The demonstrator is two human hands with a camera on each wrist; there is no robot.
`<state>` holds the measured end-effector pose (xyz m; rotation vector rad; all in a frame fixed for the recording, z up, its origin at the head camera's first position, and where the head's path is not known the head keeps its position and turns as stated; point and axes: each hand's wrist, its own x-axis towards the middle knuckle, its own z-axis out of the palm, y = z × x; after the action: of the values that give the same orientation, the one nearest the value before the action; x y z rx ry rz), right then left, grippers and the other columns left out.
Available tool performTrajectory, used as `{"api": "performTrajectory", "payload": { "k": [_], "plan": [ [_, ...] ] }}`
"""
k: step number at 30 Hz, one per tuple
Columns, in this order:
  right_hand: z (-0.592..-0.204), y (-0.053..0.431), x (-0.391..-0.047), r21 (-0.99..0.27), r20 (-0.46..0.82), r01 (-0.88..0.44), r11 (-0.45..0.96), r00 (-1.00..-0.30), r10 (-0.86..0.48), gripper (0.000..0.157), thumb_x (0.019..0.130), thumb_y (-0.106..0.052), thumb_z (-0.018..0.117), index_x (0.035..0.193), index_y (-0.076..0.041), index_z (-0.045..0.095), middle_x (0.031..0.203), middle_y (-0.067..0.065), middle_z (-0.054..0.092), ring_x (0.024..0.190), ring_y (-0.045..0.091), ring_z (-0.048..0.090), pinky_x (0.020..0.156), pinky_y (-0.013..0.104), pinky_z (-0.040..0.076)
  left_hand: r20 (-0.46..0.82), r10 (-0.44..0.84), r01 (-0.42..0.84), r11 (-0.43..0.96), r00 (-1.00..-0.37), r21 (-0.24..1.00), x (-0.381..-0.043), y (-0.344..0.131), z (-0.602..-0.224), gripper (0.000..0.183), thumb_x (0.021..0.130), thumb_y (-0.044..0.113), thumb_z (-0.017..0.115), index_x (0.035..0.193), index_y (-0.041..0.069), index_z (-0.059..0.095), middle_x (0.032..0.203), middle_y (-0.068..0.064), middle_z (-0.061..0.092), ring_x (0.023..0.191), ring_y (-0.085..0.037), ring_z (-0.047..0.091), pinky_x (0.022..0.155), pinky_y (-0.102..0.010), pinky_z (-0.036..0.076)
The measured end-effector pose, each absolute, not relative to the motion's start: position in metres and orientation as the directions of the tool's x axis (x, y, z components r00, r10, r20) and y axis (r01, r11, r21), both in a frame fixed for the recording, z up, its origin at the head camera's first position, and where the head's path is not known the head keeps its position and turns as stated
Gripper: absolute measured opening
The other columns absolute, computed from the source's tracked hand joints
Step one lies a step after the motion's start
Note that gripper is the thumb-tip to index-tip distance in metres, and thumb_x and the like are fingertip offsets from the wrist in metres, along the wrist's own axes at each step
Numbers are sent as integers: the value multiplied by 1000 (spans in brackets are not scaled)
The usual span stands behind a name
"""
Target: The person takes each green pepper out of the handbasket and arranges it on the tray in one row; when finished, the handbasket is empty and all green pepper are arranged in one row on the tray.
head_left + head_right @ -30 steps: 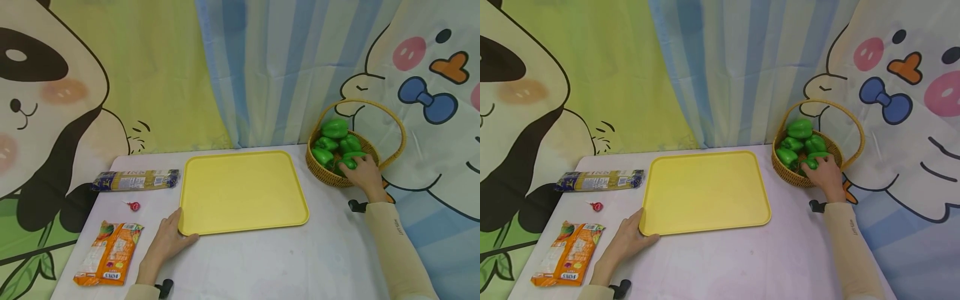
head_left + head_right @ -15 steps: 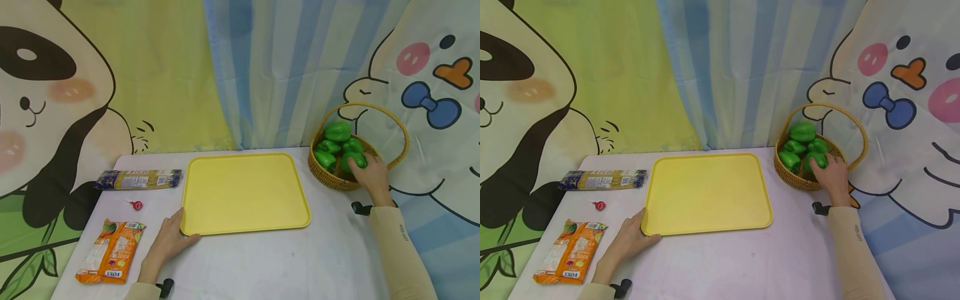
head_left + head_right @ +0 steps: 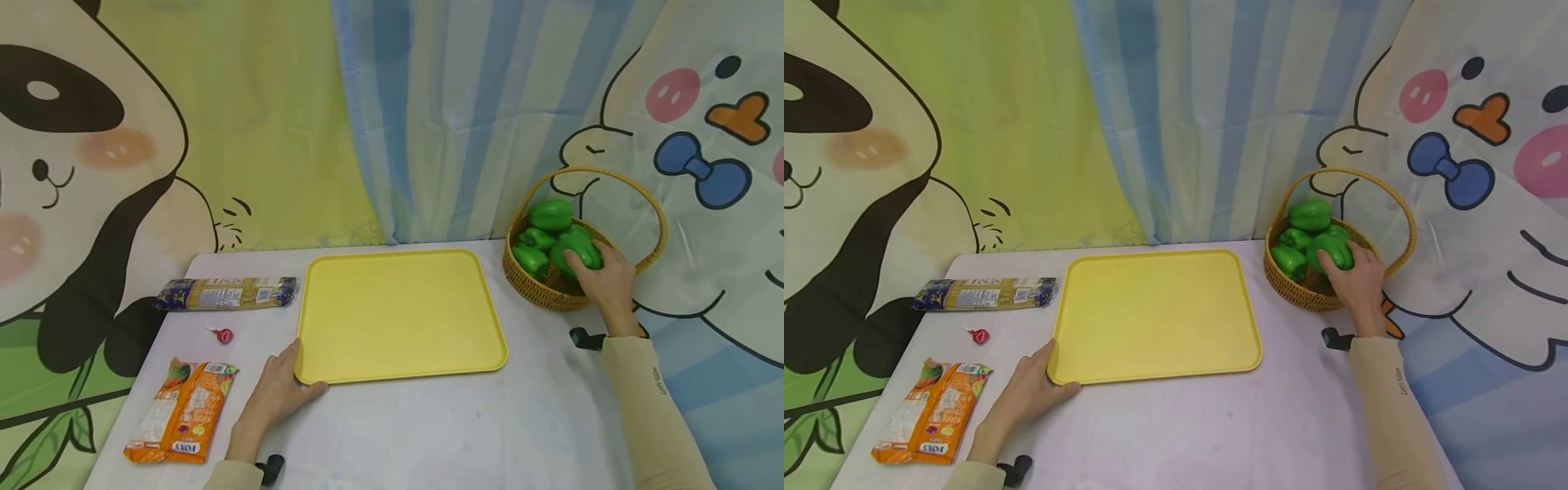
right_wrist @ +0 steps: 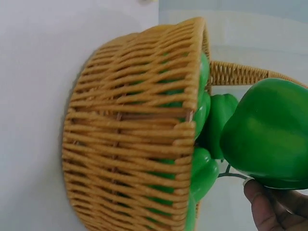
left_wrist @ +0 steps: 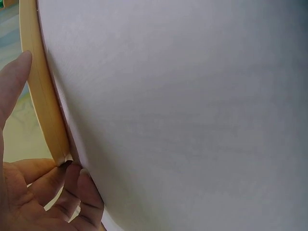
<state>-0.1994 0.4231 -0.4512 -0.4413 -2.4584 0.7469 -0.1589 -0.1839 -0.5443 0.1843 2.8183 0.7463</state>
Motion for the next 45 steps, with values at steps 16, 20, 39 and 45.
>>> {"api": "performTrajectory", "payload": {
  "k": [16,20,39,45],
  "plan": [
    [-443,393,-206,-652,491,50,757,-732,471,64,87,-40,71,137,-1,59,130,25,65,106,40,61,79,31,41,-178,164,54,862,-970,504,-160,-183,-546,118,75,58,81,159,1,21,161,-22,36,120,-32,49,108,-55,43],
    [-442,385,-207,-660,521,14,751,-712,471,62,86,-34,73,136,0,59,126,25,66,96,28,59,74,18,35,-167,173,62,851,-971,521,-159,-181,-545,117,76,57,82,159,1,22,161,-21,36,122,-32,49,110,-55,41],
    [-441,341,-220,-711,532,-144,688,-750,393,63,82,-19,76,135,6,53,124,28,62,106,42,64,78,2,36,-166,165,55,850,-972,524,-155,-182,-549,118,74,58,83,158,1,24,157,-22,42,125,-32,51,110,-56,42],
    [-441,329,-226,-730,504,-163,664,-784,362,65,82,-20,76,138,1,50,128,25,58,110,38,63,81,5,38,-173,158,48,856,-972,515,-156,-182,-548,118,74,60,82,158,1,24,158,-22,41,127,-33,50,111,-56,41]
  ]
}}
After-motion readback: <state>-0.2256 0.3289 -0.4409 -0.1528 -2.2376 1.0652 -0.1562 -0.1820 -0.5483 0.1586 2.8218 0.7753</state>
